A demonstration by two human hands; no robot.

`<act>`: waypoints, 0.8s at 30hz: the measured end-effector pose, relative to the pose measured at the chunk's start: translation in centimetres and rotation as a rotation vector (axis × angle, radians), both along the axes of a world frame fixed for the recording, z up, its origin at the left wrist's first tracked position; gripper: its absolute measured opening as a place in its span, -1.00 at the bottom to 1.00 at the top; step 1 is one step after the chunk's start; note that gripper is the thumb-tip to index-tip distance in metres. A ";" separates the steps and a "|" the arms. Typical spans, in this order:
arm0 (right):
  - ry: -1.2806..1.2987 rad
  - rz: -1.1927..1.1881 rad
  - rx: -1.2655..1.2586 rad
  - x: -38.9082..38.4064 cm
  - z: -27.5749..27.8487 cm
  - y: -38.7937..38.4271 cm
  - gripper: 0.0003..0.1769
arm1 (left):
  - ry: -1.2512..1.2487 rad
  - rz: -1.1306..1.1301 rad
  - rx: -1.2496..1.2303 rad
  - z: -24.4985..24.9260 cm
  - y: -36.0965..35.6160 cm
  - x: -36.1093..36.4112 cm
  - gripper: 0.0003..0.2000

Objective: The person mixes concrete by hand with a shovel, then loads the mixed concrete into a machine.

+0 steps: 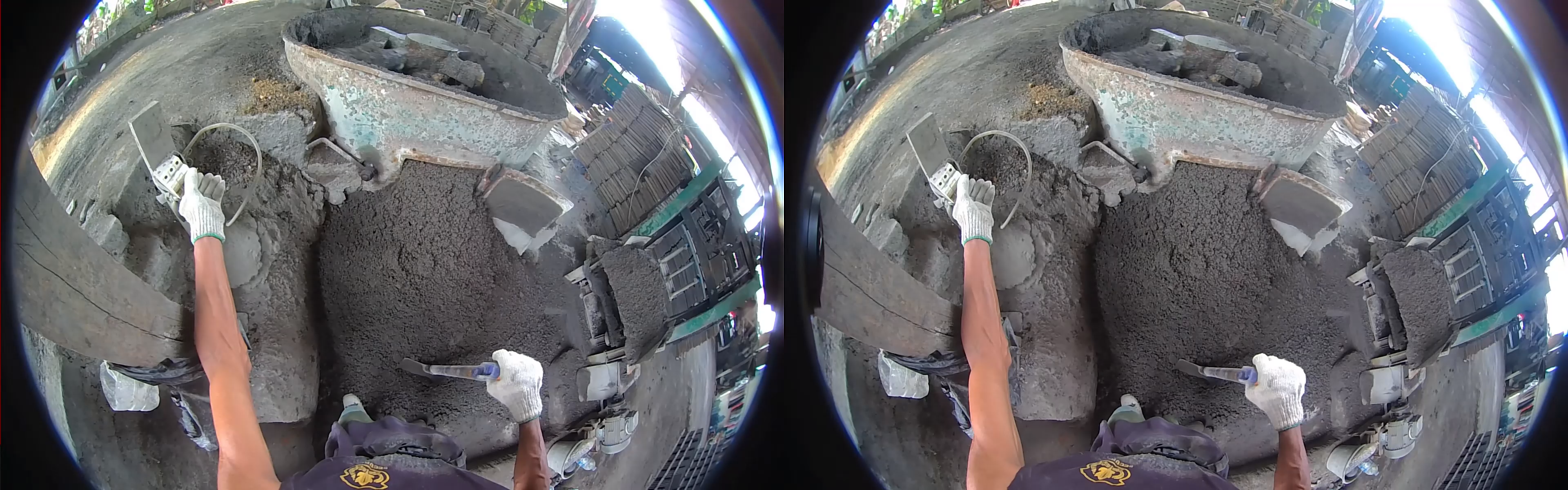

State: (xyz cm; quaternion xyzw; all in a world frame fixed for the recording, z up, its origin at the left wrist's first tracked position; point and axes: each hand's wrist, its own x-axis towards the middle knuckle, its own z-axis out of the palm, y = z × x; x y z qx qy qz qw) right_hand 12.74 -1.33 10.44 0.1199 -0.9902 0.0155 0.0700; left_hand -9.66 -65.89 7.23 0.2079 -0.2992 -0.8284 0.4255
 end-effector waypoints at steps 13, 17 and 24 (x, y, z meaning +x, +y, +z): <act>0.003 -0.002 0.020 -0.1 -0.4 -0.1 -0.80 | 0.005 0.002 0.002 0.0 0.0 0.1 -0.72; 0.010 0.006 0.015 0.0 -0.2 -0.2 -0.80 | 0.010 -0.001 -0.001 0.0 -0.1 0.0 -0.73; -0.015 -0.008 0.034 0.5 -0.4 -0.2 -0.80 | 0.014 -0.006 -0.009 -0.5 -0.7 -0.2 -0.74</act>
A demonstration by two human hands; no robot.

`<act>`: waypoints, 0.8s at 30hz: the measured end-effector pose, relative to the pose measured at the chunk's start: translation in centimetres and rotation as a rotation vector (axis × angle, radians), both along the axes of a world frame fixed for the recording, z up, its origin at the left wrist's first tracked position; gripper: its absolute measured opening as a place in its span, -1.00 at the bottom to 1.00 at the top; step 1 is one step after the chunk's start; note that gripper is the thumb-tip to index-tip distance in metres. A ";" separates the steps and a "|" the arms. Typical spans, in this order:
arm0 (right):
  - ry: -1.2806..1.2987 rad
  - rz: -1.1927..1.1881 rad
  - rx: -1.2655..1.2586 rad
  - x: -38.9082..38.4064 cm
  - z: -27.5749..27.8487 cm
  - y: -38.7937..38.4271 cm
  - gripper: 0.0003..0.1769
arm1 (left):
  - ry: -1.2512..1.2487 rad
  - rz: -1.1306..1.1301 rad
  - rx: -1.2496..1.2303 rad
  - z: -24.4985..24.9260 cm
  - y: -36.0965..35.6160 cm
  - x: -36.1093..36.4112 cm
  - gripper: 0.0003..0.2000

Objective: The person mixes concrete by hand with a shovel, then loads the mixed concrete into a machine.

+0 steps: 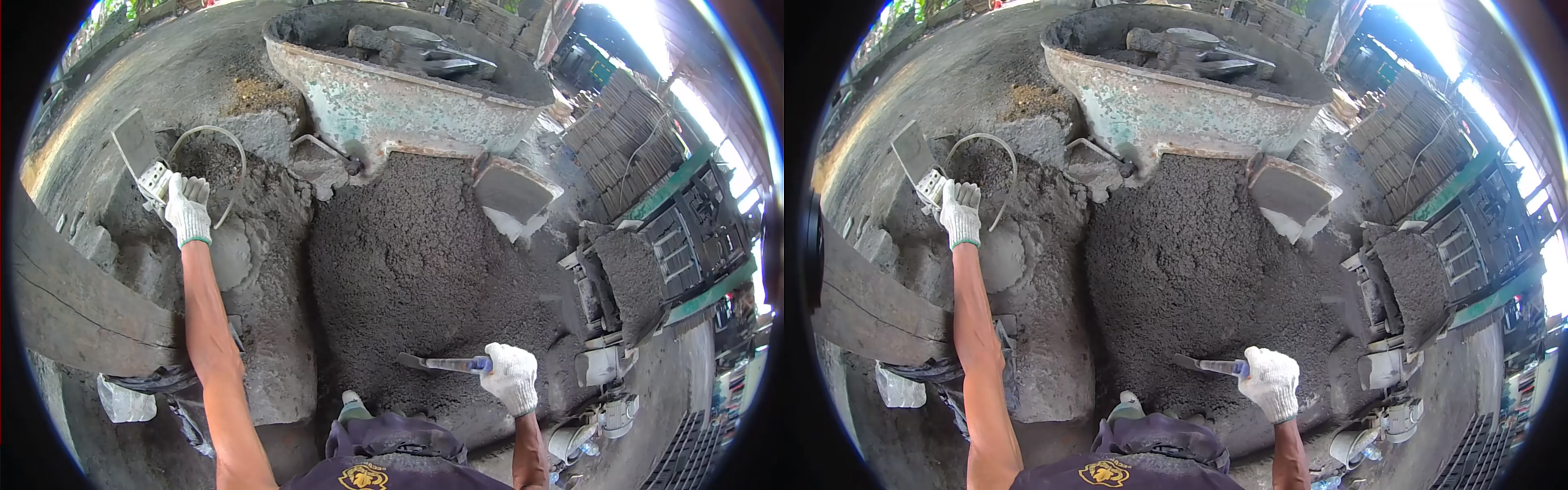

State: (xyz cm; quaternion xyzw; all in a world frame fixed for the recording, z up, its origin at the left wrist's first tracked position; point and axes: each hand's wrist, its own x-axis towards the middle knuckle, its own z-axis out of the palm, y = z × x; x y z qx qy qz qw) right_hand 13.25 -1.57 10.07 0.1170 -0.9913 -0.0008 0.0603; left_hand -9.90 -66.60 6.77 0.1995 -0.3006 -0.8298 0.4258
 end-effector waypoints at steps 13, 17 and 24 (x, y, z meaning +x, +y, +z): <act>0.003 0.010 -0.010 0.4 0.3 -0.1 -0.84 | 0.005 -0.039 -0.015 -0.7 -1.2 -0.3 -0.69; 0.023 0.018 -0.020 0.7 0.3 0.1 -0.85 | -0.020 0.008 -0.015 -1.2 -1.4 -0.9 -0.82; 0.064 0.035 -0.044 2.5 -0.2 2.7 -0.82 | -0.063 -0.112 -0.040 -2.9 6.8 0.8 -0.82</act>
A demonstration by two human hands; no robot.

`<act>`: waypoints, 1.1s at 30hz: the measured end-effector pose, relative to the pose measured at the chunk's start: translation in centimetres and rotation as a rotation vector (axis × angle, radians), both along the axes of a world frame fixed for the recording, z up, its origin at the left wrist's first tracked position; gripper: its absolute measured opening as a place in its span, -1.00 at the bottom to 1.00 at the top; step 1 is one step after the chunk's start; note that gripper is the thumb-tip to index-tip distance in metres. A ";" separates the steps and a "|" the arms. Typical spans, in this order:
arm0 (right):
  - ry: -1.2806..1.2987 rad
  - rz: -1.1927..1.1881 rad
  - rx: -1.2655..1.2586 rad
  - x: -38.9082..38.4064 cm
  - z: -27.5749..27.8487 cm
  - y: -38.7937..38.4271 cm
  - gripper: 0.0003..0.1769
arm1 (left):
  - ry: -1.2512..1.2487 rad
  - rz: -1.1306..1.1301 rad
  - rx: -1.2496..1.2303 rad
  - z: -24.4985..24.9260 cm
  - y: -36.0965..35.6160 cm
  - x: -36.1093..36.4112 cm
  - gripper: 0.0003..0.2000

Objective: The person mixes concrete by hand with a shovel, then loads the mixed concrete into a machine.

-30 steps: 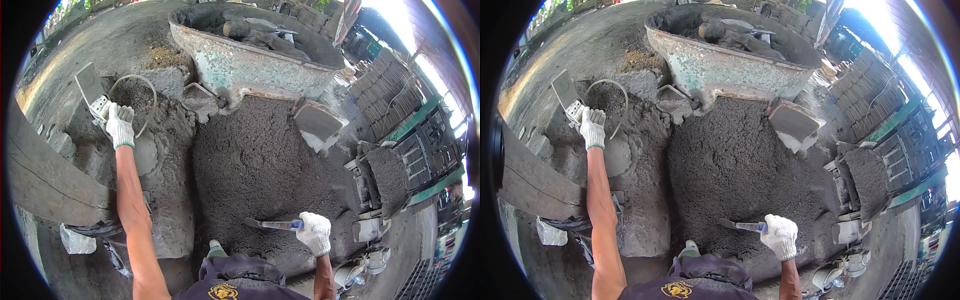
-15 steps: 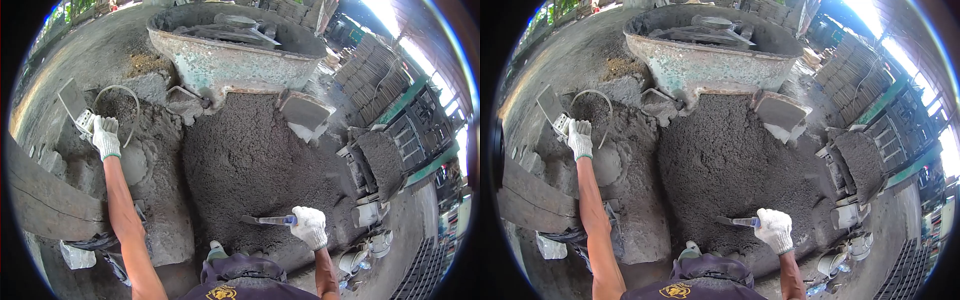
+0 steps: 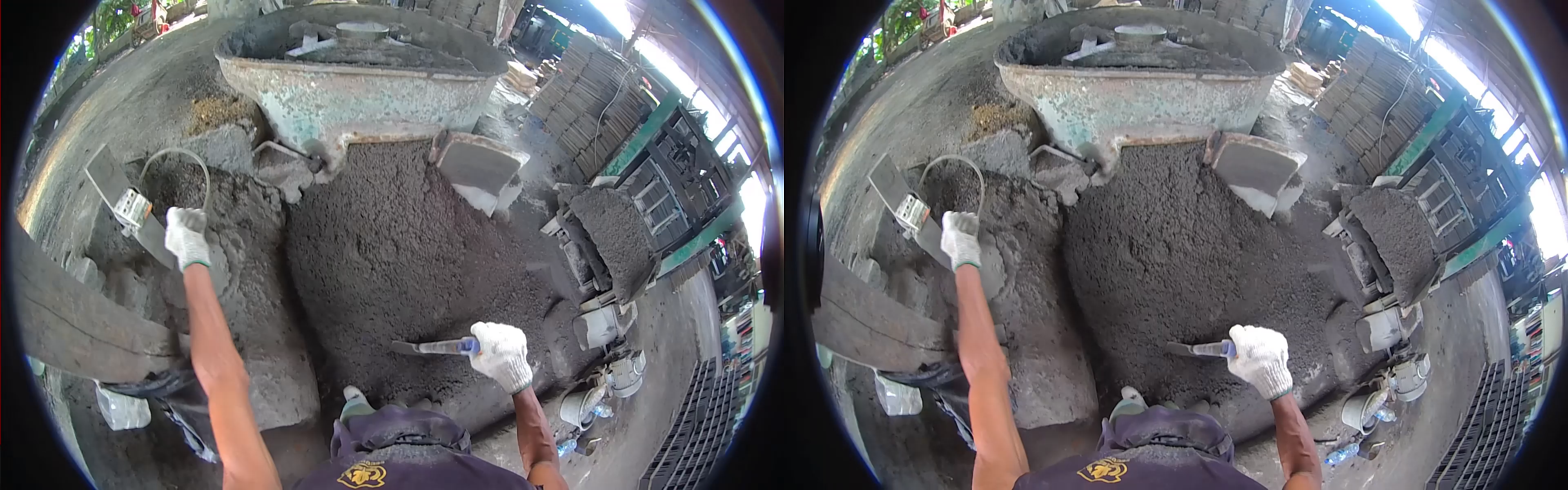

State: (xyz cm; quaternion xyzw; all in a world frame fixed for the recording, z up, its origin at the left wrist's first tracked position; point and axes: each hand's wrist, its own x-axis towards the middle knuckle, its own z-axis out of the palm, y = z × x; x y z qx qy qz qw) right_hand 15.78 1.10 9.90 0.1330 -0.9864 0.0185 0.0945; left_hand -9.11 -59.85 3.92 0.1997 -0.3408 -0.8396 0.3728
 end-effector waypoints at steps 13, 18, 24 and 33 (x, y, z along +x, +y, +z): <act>0.277 -0.096 -0.060 5.7 12.6 15.0 -0.68 | -1.134 -0.816 -0.206 -25.2 27.5 32.5 -0.87; 0.173 -0.429 -0.140 11.2 17.7 19.5 -0.57 | -1.300 -0.989 -0.335 -28.1 28.7 40.1 -0.86; 0.094 -0.784 -0.167 21.9 16.3 21.1 -0.65 | -1.126 -1.355 -0.385 -29.5 32.3 36.1 -0.86; 0.174 -1.558 0.109 45.4 20.4 22.2 -0.54 | -0.965 -1.746 -0.725 -28.5 48.7 23.4 -0.95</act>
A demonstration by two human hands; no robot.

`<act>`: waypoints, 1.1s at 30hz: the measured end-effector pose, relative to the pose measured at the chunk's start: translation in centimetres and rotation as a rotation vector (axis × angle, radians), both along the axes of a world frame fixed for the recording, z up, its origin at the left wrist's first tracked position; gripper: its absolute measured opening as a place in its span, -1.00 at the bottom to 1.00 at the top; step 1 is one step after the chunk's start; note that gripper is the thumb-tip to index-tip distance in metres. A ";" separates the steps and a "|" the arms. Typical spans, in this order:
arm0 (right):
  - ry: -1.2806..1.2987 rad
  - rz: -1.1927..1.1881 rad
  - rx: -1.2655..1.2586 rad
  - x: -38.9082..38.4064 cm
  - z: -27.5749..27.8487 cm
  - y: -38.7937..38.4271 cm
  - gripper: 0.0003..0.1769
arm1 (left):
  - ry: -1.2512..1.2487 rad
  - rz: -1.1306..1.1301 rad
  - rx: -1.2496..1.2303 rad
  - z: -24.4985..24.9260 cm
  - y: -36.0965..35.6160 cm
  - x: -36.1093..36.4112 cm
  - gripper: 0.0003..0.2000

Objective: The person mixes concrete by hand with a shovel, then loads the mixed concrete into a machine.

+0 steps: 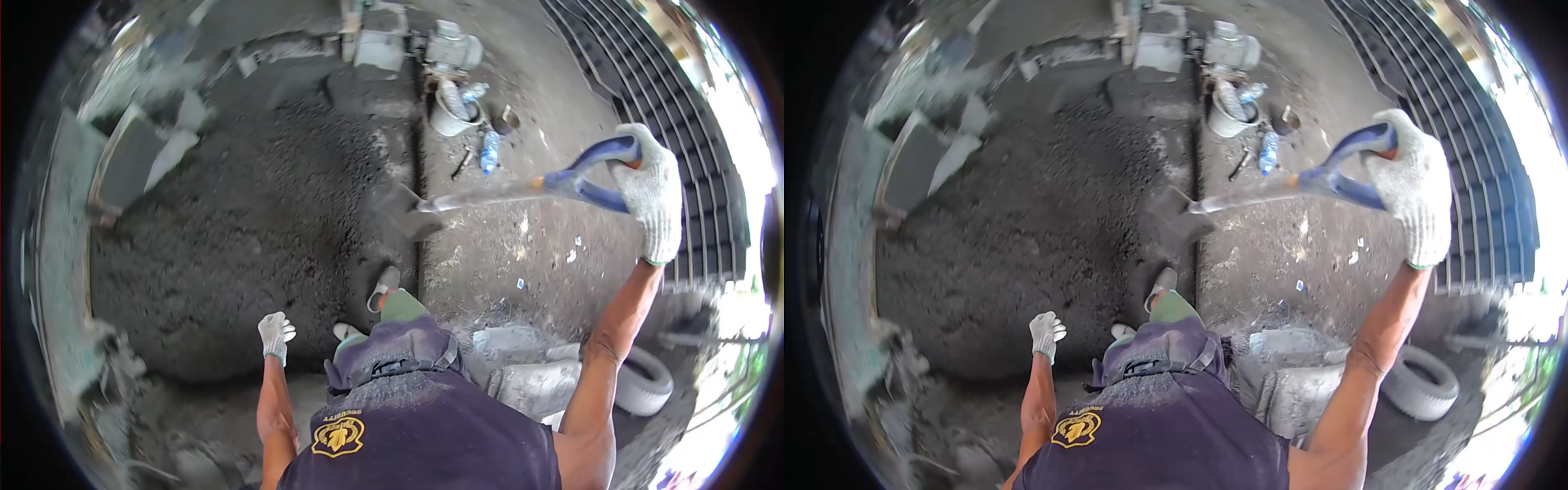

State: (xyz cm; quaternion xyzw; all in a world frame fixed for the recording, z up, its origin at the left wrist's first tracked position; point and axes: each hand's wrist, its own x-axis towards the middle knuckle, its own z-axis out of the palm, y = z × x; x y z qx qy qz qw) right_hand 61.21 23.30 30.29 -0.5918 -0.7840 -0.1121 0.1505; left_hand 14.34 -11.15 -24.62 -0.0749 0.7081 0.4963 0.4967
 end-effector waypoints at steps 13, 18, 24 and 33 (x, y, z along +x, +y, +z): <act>-0.106 -0.636 -0.126 20.9 -7.3 5.1 -0.43 | -0.141 -0.627 0.084 2.0 30.0 9.7 -0.88; -0.013 -0.783 -0.184 27.5 -10.5 6.2 -0.29 | 0.071 -0.855 -0.130 2.7 38.4 15.5 -0.79; 0.239 -0.870 -0.160 33.6 -11.9 12.5 -0.26 | 0.035 -0.908 -0.183 -0.6 49.8 21.3 -0.82; 0.458 -1.053 -0.400 42.9 -15.1 29.6 -0.33 | 0.089 -1.076 -0.150 10.5 68.7 28.7 -0.81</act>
